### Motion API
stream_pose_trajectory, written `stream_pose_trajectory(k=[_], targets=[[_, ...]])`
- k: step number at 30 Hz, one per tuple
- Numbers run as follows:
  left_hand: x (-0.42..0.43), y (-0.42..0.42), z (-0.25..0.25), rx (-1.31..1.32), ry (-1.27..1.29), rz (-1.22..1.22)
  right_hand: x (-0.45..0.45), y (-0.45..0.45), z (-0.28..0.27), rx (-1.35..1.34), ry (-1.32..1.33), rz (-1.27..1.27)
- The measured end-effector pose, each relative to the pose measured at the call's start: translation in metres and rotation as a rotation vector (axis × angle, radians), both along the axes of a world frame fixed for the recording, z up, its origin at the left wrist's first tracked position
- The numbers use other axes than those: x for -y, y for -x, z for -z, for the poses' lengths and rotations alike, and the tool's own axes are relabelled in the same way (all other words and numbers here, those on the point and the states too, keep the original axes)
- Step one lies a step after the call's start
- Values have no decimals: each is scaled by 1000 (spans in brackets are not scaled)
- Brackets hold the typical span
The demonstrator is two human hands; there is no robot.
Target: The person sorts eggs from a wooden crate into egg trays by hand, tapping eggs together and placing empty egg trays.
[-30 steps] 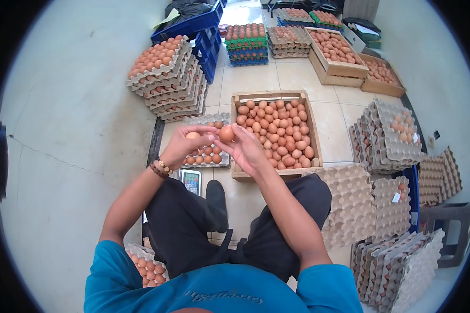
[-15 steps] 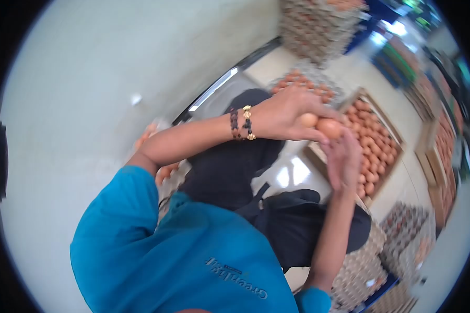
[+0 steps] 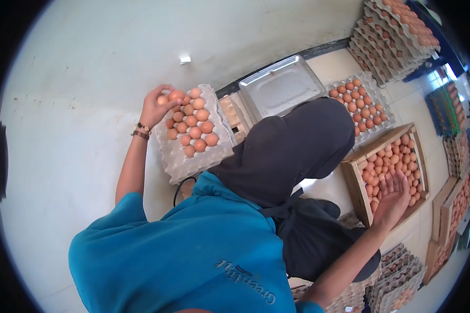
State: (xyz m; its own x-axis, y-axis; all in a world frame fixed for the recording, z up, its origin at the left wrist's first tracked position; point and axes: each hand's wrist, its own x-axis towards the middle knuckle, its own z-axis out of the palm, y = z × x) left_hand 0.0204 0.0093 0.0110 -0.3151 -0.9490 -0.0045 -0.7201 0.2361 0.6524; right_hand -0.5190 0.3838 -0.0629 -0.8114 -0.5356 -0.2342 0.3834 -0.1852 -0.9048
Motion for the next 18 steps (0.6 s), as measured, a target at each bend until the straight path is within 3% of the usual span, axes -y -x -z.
stream_pose_trajectory(k=[2, 5, 9, 13, 16, 18], targets=[[-12, -41, 20, 163, 59, -148, 3, 0, 3, -1, -32, 15], [-34, -76, 37, 136, -110, -175, 4, 4, 11, 25, -88, 7], [-67, -75, 52, 321, -143, -83, 0, 19, 28, 49, -113, -71], [-82, -76, 70, 449, -173, -161, 1, 20, 29, 57, -123, -61], [-78, -86, 69, 213, -40, -317, -4, 25, 32, 65, -116, -31], [-54, -95, 59, -149, -370, -533, -7, 27, 32, 90, -96, -18]])
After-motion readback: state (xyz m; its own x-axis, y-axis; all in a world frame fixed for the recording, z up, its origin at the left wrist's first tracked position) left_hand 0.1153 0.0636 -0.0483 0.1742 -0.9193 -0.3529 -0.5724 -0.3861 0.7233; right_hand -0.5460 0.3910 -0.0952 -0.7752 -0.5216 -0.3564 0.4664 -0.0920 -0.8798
